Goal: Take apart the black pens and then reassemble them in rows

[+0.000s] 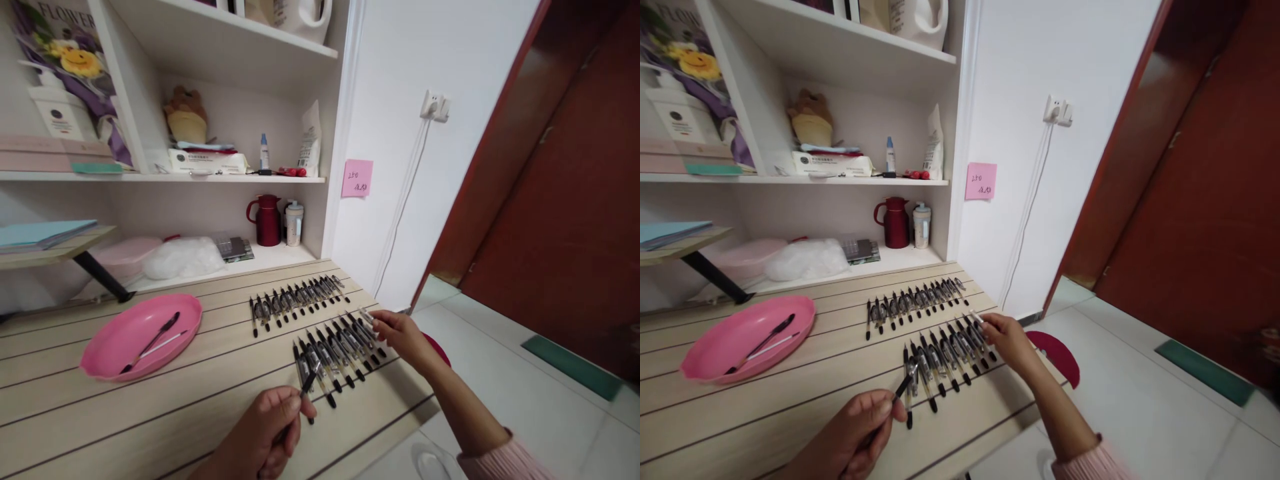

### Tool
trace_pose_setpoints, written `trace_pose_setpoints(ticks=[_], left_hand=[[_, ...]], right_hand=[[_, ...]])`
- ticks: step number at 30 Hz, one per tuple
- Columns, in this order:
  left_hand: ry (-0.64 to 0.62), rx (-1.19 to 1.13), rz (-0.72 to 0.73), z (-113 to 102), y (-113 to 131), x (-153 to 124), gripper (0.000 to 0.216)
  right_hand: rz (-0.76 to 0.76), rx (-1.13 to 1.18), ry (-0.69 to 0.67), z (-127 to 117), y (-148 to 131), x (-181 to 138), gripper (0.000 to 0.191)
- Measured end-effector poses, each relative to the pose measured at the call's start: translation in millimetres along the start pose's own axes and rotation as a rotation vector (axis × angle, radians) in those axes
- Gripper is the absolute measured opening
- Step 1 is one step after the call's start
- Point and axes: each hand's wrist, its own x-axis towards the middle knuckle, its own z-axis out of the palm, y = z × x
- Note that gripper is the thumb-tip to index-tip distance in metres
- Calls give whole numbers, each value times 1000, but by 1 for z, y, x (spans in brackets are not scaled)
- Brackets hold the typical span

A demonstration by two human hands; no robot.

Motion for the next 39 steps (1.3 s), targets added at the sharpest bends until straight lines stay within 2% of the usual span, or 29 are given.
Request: trace_pose_setpoints(ticks=[3,5,11,15,18,21,24,30,35,39], left_hand=[[1,12,29,2,0,-3,30],[-8,31,40,2,0,-4,29],[-29,51,84,0,1,-5,28],[-57,73,29,3,2,-5,27],[-66,120,0,6,3,-5,25],[-39,137,-19,8,4,-7,22],[-10,126,-11,8,5,-8,19],[-34,73,31,10,7,-10,20],[-42,58,71,10,9,-12,23],[-37,147,106,7,8,-11,25]], right_hand=[[7,420,-197,17,-30,-29,30],[-13,538,-278,26,-45,-42,28],[-83,478,-399,33,-68,-51,19],[-106,410,-441,30,-80,-54,17],[-107,459,-480,33,-84,-57,17],[-79,571,-458,46,-81,-62,20],[-69,662,-374,64,-75,-69,23],[-74,766,-242,96,-75,-87,23],[-101,809,-206,111,-84,-97,24],[-101,795,-172,117,-83,-101,25]])
